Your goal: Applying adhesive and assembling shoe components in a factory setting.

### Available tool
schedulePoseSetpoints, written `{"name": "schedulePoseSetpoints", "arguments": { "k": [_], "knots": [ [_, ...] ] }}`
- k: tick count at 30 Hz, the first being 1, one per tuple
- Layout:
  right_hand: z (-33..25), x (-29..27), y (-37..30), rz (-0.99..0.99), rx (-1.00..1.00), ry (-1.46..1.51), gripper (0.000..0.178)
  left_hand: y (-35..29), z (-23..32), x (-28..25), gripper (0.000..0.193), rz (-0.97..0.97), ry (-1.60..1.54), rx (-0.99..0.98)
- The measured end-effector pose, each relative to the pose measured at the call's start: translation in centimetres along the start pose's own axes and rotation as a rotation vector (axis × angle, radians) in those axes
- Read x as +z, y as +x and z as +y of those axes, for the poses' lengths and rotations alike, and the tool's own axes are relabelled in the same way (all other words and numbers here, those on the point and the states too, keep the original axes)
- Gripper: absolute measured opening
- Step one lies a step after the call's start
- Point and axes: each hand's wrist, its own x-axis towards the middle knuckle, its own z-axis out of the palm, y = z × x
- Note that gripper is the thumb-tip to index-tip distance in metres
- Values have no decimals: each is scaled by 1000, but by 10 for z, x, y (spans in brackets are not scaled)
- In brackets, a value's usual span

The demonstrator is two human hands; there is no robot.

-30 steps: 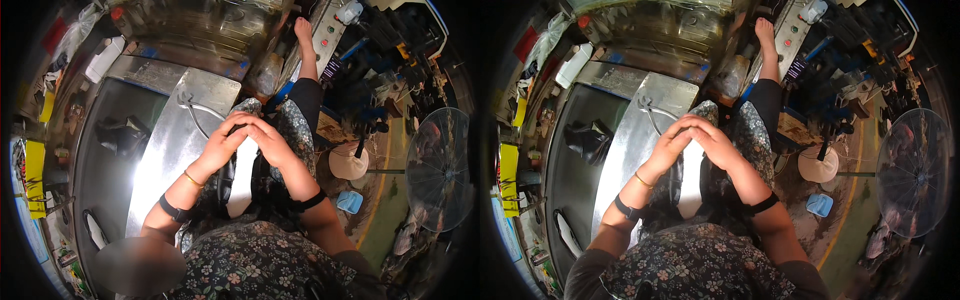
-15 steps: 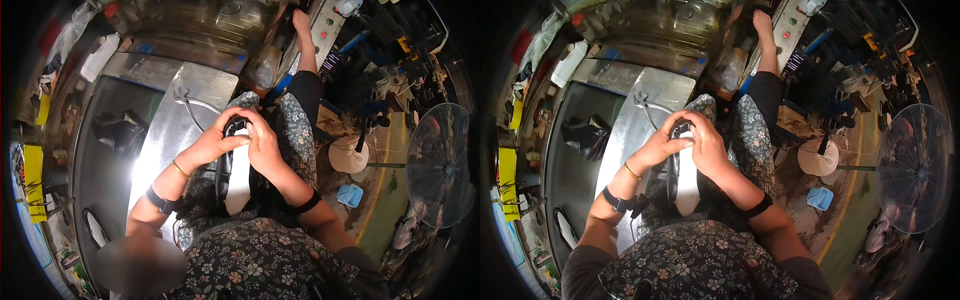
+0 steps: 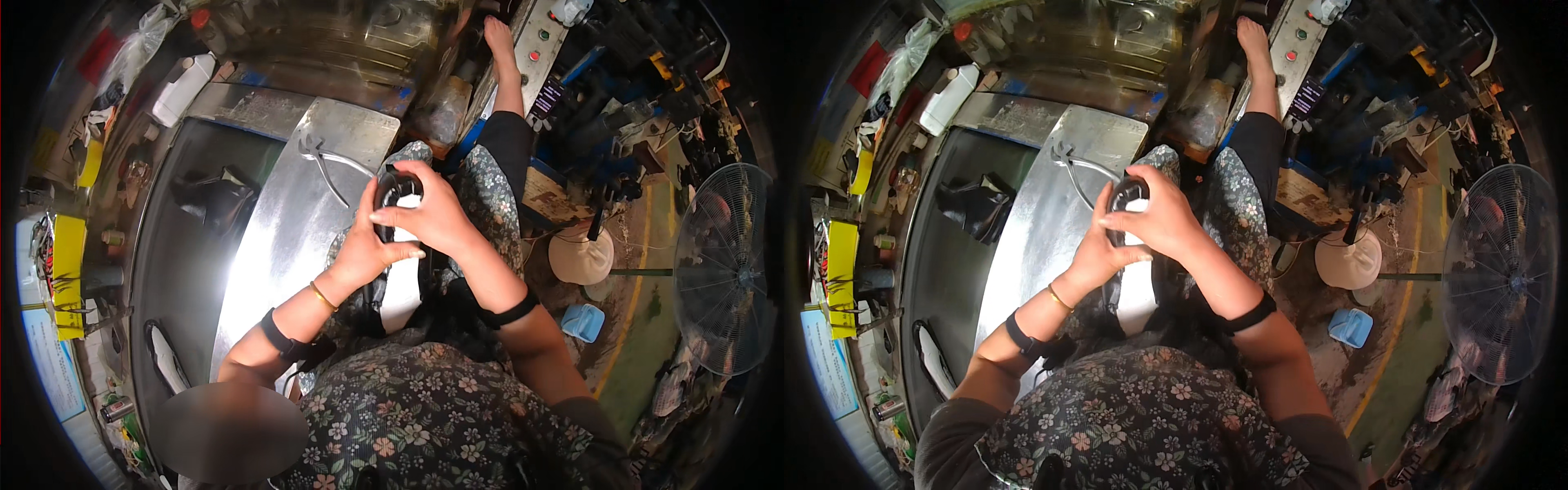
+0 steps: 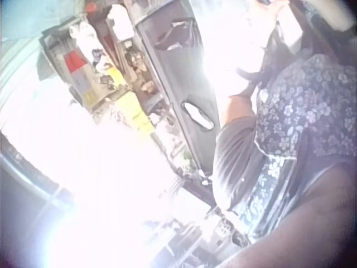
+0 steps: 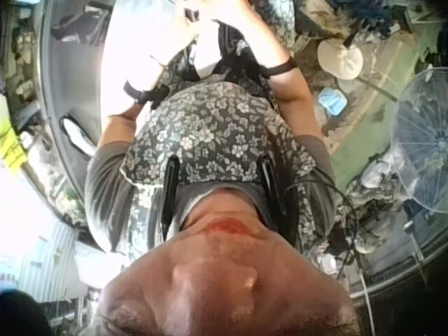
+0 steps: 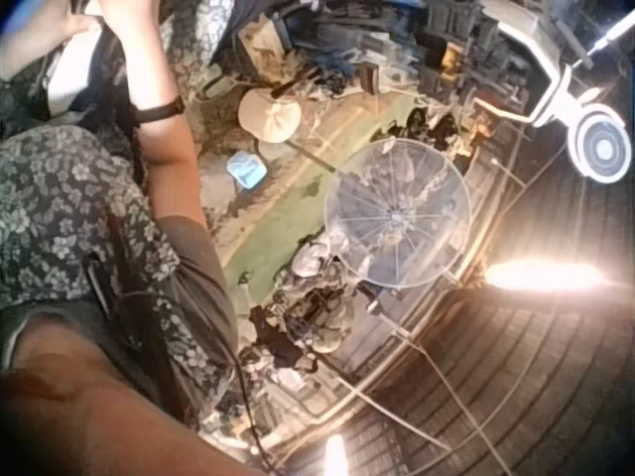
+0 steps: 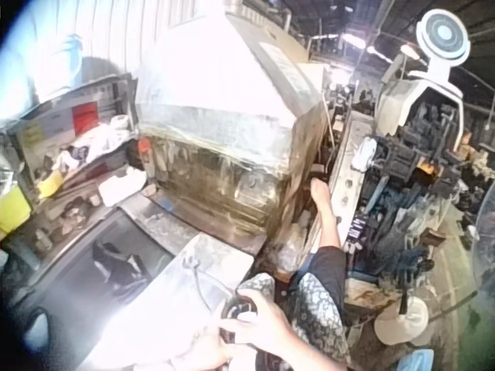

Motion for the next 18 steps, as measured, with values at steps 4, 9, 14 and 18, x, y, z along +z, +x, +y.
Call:
{"name": "schedulePoseSetpoints", "arguments": {
  "k": [4,9,14,18],
  "knots": [
    [-1,4,4,15,-176,28,55,-54,-33,4,111,34,-176,-118],
    [10,-7,-4,-26,-132,119,53,-117,-13,14,92,-28,-251,-267],
    [27,-57,-14,-175,73,765,38,-100,-2,4,94,-158,261,-241],
    [21,-111,-55,-233,338,954,56,-73,51,-44,86,-181,667,324]
  ]
}}
